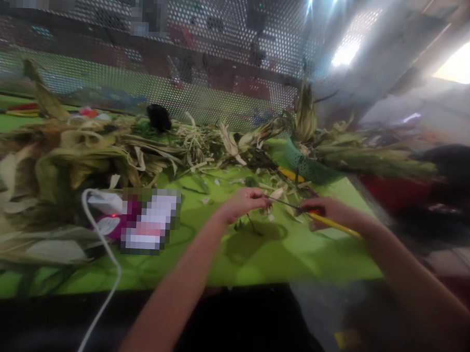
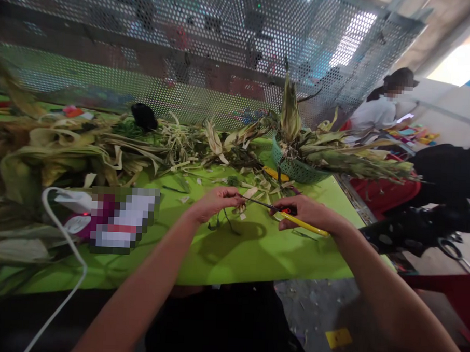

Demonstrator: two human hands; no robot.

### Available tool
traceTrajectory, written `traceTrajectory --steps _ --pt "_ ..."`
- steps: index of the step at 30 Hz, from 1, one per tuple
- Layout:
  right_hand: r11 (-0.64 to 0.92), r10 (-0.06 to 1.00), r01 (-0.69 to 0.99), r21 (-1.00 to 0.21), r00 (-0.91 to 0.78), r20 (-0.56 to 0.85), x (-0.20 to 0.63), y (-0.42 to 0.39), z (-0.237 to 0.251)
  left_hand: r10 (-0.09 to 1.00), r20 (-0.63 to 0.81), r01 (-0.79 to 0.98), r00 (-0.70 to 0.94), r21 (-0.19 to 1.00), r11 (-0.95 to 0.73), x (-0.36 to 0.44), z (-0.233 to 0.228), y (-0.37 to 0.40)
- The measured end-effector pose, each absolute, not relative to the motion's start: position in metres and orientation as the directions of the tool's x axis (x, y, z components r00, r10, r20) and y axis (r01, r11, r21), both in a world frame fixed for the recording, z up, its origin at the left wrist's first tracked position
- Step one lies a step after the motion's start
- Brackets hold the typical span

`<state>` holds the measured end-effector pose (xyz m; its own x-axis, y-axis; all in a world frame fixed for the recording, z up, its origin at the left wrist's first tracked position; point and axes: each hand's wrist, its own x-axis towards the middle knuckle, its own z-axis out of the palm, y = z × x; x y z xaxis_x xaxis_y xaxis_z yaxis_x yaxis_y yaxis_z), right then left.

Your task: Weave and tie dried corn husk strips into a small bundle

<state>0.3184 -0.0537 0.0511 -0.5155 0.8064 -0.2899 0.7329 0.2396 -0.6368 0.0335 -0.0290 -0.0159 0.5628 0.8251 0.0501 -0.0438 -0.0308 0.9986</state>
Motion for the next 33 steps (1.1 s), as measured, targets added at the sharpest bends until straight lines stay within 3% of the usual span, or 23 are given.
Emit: traceTrajectory --steps 19,25,33 --pt "0.236 0.826 0.772 -0.590 -0.479 -0.297 0.315 -0.060 0.058 0.793 0.072 0.002 0.605 0.996 -0.092 0.031 -0.014 -0.031" --pt "0.127 0.908 0.739 -0.662 -0.355 -0.222 0.318 -0.061 0.059 0.920 0.045 -0.092 0.391 0.996 -0.010 0.033 -0.023 -0.025" --pt "0.073 0.954 0.653 -0.753 -0.266 -0.138 0.317 -0.071 0.052 0.949 0.123 -0.279 0.290 0.959 -0.039 0.034 -0.017 -0.023"
